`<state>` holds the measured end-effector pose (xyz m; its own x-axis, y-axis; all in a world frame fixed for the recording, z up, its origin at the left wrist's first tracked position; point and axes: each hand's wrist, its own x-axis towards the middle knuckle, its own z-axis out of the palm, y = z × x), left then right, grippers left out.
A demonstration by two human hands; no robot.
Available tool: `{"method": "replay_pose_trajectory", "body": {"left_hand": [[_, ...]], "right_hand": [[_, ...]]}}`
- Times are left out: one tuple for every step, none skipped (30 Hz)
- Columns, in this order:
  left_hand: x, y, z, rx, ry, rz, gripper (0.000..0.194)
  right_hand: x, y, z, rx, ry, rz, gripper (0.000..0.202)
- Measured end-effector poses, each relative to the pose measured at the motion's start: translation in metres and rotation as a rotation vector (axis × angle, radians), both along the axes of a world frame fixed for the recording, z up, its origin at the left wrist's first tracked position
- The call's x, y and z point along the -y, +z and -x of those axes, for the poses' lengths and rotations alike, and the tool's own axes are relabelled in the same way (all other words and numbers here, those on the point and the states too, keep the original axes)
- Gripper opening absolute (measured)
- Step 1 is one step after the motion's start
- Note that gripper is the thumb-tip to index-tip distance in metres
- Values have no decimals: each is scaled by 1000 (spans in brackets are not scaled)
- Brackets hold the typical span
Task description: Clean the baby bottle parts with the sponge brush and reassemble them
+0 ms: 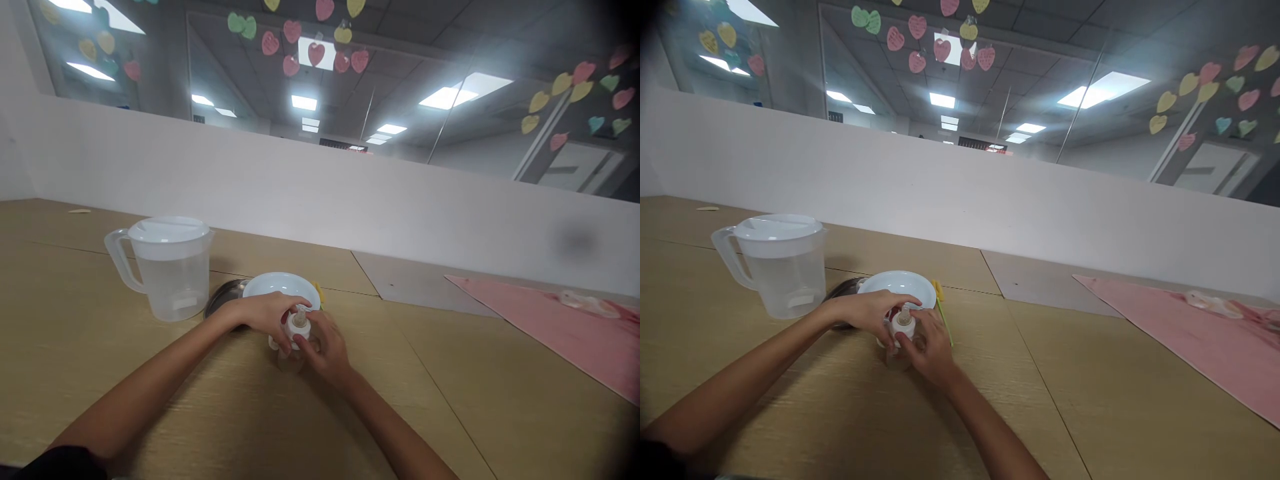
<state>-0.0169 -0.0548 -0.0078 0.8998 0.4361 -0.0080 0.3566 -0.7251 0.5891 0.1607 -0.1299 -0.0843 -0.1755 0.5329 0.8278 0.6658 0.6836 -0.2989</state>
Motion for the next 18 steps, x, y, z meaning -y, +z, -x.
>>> {"method": "replay_pose_trajectory", "body": {"left_hand": [[0, 1, 0, -4, 3, -8, 94], [0, 1, -1, -10, 8, -21, 95], [-1, 2, -1, -17, 15, -36, 97], [-1, 3, -2, -30, 23, -46, 98], [-1, 3, -2, -43, 32, -51, 99], [-1, 4, -2, -54, 40, -51, 100], [-1, 5, -2, -59, 42, -48, 100], [-1, 5, -2, -57, 35, -43, 98], [0, 5, -2, -49, 25, -41, 95], [0, 5, -2, -37, 14, -42, 93], [0, 5, -2, -25, 7, -47, 90], [0, 4, -1, -18, 3, -54, 88], [0, 3, -1, -16, 4, -60, 85], [-1, 2, -1, -20, 8, -63, 82], [-1, 1, -1, -28, 14, -64, 79], [-1, 0, -1, -39, 20, -64, 75], [-2, -1, -1, -51, 29, -67, 72], [-2, -1, -1, -60, 41, -73, 68]], "right_hand": [[0, 1, -1, 4, -1, -31, 23], [0, 3, -2, 10, -3, -60, 20], [0, 4, -3, 17, -7, -89, 17], [0, 6, -4, 28, -11, -127, 14], [1, 7, -4, 44, -13, -172, 12], [2, 8, -4, 64, -11, -225, 11], [3, 8, -3, 86, -7, -278, 11], [4, 9, -2, 109, 1, -328, 11], [5, 9, -1, 137, 10, -367, 12], [7, 9, 1, 171, 16, -393, 13], [9, 9, 3, 210, 17, -411, 14], [11, 9, 6, 256, 20, -426, 15], [14, 9, 8, 305, 27, -438, 16], [16, 9, 9, 348, 37, -448, 17], [18, 10, 11, 375, 50, -453, 19], [19, 10, 12, 388, 69, -455, 21], [21, 11, 12, 391, 90, -453, 23], [22, 11, 12, 390, 113, -450, 25]]}}
